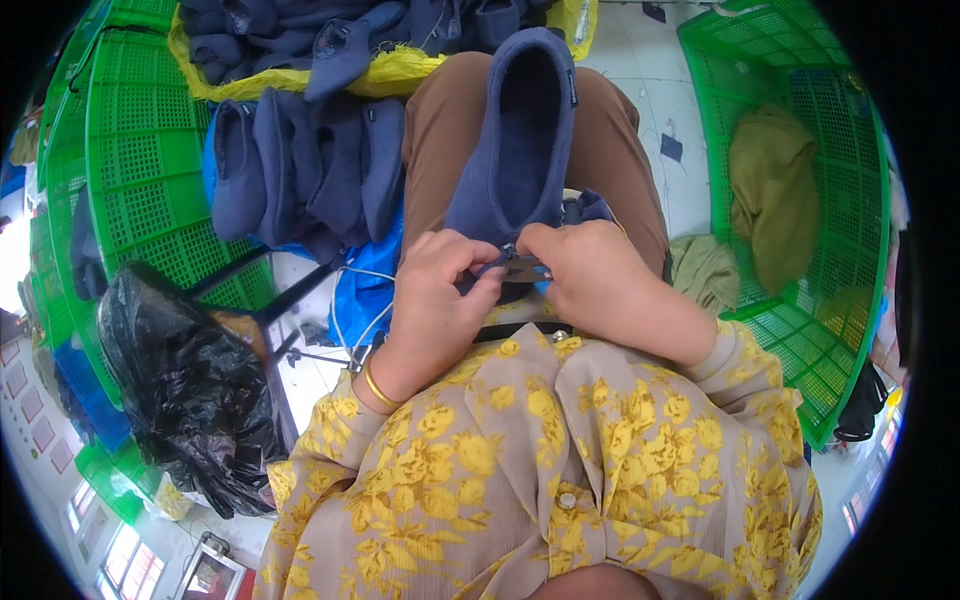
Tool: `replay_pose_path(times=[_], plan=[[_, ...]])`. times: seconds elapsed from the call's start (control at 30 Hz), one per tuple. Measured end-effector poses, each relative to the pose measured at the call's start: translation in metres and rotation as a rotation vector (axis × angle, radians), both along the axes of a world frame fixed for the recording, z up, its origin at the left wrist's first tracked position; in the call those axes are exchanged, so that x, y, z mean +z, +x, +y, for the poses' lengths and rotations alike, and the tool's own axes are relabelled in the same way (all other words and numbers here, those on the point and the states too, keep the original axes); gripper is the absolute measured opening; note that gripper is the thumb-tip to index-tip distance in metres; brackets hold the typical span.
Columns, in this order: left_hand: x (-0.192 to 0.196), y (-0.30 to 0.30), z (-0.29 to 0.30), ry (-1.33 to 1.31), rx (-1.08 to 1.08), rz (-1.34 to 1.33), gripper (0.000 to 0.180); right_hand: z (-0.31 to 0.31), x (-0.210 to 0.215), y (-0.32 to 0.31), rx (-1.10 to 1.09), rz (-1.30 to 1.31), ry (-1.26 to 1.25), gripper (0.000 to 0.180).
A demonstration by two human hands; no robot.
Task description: The person sits on the floor and trims loose threads and fabric from dark blue slippers using a small blue tool. They handle the slippers one at a time, picking them from a yellow basket, trimming edges, and placing them back.
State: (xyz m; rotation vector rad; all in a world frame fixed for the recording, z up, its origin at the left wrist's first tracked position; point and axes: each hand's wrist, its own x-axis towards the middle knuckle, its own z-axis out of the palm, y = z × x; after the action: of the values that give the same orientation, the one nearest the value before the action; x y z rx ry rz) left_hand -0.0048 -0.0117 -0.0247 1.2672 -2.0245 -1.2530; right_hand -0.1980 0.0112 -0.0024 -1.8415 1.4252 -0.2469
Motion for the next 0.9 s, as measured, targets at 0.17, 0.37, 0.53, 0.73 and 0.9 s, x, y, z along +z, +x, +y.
replay_pose_path(times=[0.17,0.37,0.53,0.73,0.9], plan=[[-0.003,0.003,0.001,0.031,-0.019,0.030,0.020,0.007,-0.007,0.003,-0.022,0.007,-0.014,0.022],[0.003,0.004,0.004,-0.037,0.010,0.032,0.019,0.016,-0.015,-0.006,-0.073,-0.107,-0.035,0.030],[0.003,0.002,0.005,-0.113,0.038,0.008,0.018,0.020,-0.021,-0.004,-0.076,-0.142,-0.071,0.036],[-0.007,0.005,0.006,-0.079,0.017,0.138,0.017,0.027,-0.037,0.000,-0.147,-0.262,-0.138,0.037],[0.002,0.000,0.010,-0.059,0.075,0.084,0.019,0.027,-0.038,0.000,-0.194,-0.331,-0.141,0.034]])
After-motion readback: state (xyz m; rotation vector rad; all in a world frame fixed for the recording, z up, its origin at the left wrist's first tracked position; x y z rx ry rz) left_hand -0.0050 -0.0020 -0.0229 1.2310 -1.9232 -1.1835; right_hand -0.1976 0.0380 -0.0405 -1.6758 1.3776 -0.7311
